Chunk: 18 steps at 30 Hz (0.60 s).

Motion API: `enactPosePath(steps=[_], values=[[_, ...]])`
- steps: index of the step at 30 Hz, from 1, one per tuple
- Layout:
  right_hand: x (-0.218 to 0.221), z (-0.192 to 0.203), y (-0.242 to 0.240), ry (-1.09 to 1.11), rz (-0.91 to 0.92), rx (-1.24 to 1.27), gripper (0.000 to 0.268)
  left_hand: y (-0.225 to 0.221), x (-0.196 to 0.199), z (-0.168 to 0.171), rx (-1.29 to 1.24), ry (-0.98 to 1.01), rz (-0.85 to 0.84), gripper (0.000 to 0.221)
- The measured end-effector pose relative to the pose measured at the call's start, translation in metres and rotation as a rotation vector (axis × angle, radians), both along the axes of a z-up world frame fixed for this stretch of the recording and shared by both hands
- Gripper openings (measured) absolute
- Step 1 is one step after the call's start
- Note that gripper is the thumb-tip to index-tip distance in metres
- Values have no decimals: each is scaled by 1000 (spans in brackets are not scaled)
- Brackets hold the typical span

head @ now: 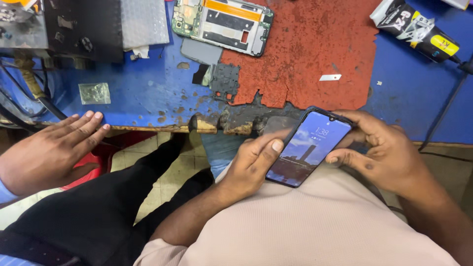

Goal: The person assembles a smartphone by connecting internal components and securing the casing. They then apply a screen protector to the device, carefully peeling off the backing and smoothing the film onto the screen.

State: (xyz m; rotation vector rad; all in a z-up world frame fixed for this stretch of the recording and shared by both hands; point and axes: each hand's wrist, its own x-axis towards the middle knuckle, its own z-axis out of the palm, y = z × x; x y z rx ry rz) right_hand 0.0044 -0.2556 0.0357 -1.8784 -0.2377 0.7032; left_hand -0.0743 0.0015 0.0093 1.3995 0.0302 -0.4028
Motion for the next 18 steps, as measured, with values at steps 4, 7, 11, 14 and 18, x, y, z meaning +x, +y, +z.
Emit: enactPosePath(steps=[4, 7, 11, 14, 18], values=[[-18, -16, 1, 180, -65, 175, 56, 6, -9, -7, 28, -29, -34, 43], [-32, -20, 2, 248, -63, 136, 51, 11, -13, -12, 46, -11, -34, 44], [-38, -22, 5, 207, -45, 123, 48, 18, -16, -16, -15, -28, -69, 46], [-37, -21, 4, 208, -45, 66, 51, 19, -19, -19, -12, -27, -87, 47], [-34, -20, 5, 187, -61, 116, 52, 22, -23, -19, 13, -37, -109, 47]])
